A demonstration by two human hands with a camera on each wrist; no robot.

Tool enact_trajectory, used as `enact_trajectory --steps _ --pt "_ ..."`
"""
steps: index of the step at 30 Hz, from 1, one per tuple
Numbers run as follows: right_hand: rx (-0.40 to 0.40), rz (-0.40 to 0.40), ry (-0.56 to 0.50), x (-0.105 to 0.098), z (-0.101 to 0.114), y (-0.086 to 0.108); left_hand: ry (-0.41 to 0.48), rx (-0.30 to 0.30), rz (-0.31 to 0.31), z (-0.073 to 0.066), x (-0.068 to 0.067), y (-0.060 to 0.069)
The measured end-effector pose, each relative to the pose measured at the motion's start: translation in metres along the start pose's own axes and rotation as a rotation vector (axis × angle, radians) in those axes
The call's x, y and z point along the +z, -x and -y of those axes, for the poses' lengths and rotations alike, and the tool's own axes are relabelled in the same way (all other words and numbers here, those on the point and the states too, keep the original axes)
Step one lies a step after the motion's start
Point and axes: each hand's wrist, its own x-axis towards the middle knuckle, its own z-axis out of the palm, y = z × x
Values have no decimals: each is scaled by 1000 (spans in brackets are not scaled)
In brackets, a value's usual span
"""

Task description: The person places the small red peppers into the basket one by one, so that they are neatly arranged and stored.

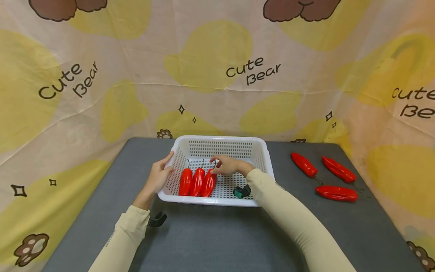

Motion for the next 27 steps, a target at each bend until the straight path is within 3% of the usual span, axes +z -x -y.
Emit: enact_trajectory --steps 11,21,27 --pt "44 -60 -13 -5 0 3 17 -15 0 -1 0 1" --pt "-11 -122 22 -8 0 6 25 -22 1 -1 -1 3" --pt "-3 -173 -39 -11 0 7 24 -8 1 -1 1 1"
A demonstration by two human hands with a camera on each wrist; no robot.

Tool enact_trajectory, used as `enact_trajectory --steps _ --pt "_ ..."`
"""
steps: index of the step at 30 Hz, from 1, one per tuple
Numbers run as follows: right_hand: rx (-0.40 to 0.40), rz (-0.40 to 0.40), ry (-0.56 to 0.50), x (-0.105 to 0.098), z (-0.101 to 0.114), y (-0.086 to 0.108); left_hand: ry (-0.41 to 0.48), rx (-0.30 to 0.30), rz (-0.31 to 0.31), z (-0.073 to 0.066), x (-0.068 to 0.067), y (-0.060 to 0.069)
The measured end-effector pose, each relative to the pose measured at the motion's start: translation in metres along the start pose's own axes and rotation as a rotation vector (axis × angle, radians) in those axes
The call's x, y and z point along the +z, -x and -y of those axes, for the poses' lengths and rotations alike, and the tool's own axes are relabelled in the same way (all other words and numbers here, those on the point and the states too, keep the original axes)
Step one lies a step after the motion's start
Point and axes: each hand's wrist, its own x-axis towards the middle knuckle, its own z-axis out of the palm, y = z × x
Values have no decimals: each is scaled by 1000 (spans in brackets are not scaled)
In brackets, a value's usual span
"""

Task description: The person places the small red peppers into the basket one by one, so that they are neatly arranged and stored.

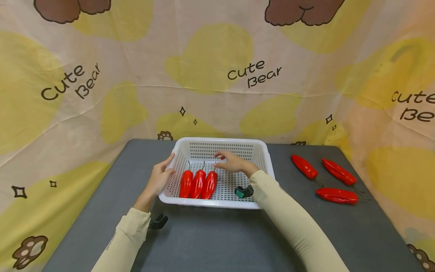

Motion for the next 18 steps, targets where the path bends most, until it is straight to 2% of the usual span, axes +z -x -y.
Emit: enact_trajectory --steps 10,18 --pt "-101 -34 -144 -11 6 -1 -35 5 26 -2 0 -4" --pt "-119 -57 -198 -38 10 15 -86 6 30 -4 -1 -1"
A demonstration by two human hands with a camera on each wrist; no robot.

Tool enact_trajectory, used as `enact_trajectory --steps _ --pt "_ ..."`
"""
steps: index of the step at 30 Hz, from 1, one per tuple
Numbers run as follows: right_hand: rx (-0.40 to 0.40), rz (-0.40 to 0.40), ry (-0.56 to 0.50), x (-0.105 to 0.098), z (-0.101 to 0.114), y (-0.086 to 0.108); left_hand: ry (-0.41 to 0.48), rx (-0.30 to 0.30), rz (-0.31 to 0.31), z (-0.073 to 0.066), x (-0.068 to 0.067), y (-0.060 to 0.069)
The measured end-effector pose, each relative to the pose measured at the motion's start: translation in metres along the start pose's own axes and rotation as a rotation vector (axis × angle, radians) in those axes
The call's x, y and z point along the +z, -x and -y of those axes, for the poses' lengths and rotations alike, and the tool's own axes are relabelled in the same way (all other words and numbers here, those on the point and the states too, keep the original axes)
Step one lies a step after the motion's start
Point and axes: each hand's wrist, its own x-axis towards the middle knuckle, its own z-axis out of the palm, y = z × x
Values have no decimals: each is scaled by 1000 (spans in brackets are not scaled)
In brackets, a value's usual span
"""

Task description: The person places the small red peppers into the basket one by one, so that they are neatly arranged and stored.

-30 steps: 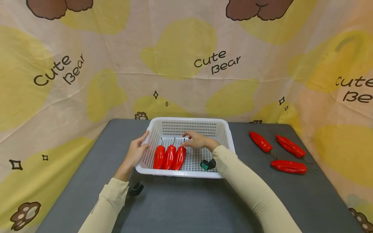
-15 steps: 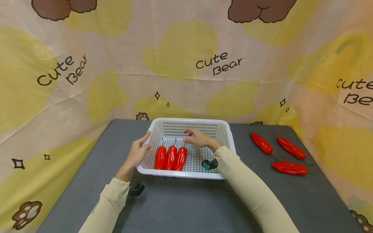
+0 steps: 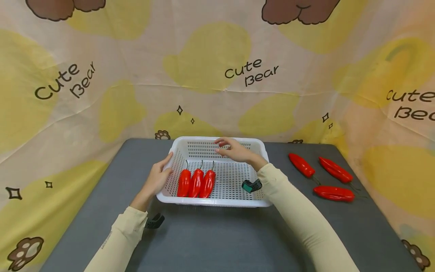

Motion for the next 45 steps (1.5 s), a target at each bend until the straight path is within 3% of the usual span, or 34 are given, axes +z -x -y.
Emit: enact_trajectory --steps 11,23,35,45 --pt "-5 -50 7 -49 -1 33 -9 -3 7 -1 0 1" --pt "78 -121 75 -91 -18 65 0 -15 20 0 -1 1" --pt "133 -165 78 -119 -49 94 1 -9 19 1 -2 2" --pt "168 -172 178 -134 -78 122 -13 13 6 2 -1 0"
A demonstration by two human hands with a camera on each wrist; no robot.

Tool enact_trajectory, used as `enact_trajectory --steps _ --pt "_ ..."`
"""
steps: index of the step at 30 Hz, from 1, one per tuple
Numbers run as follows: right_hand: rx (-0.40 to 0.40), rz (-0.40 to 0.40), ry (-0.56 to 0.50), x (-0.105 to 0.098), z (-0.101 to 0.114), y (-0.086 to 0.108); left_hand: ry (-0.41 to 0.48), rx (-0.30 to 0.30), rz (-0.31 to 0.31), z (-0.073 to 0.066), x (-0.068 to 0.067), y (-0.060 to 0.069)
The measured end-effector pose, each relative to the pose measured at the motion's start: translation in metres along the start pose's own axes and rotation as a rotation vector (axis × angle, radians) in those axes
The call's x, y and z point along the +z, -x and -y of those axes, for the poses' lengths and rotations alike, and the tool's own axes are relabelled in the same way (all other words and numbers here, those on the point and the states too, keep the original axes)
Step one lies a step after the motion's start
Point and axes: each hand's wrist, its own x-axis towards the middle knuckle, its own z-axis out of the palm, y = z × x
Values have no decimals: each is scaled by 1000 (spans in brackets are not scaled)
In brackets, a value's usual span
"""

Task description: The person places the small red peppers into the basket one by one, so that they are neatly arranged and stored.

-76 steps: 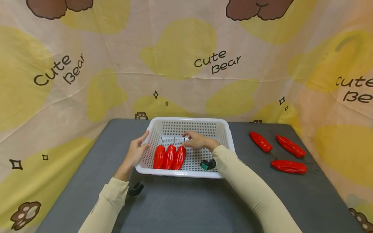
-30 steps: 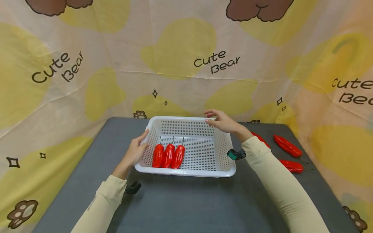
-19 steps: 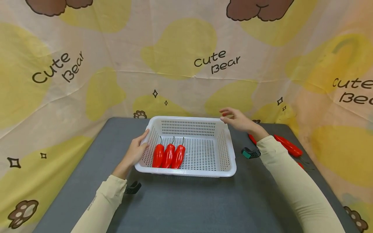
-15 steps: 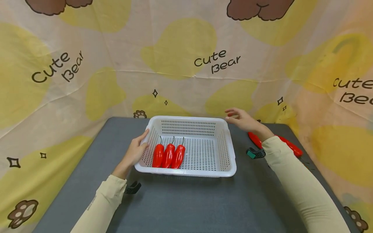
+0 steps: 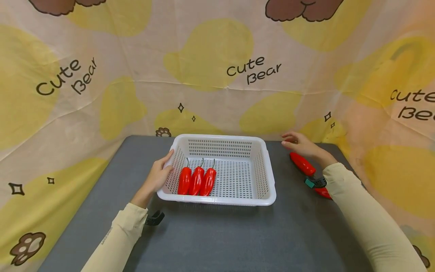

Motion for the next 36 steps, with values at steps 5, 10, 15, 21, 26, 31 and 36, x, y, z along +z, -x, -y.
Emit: enact_trajectory --steps 5,10,15,21,26,31,36 --pt "60 25 43 -7 -18 9 18 -20 14 0 -1 2" --pt "60 43 84 -9 -36 17 21 -28 9 2 0 3" --pt "97 61 130 -9 -51 24 18 -25 4 3 1 3" --pt "129 90 159 -8 -65 33 20 -17 0 2 1 2" --pt "105 116 157 -5 -76 39 23 -26 0 2 1 1" --pt "79 126 149 -3 -82 44 30 -29 0 2 1 1" --pt "65 111 149 -3 -83 47 40 -27 0 1 1 0"
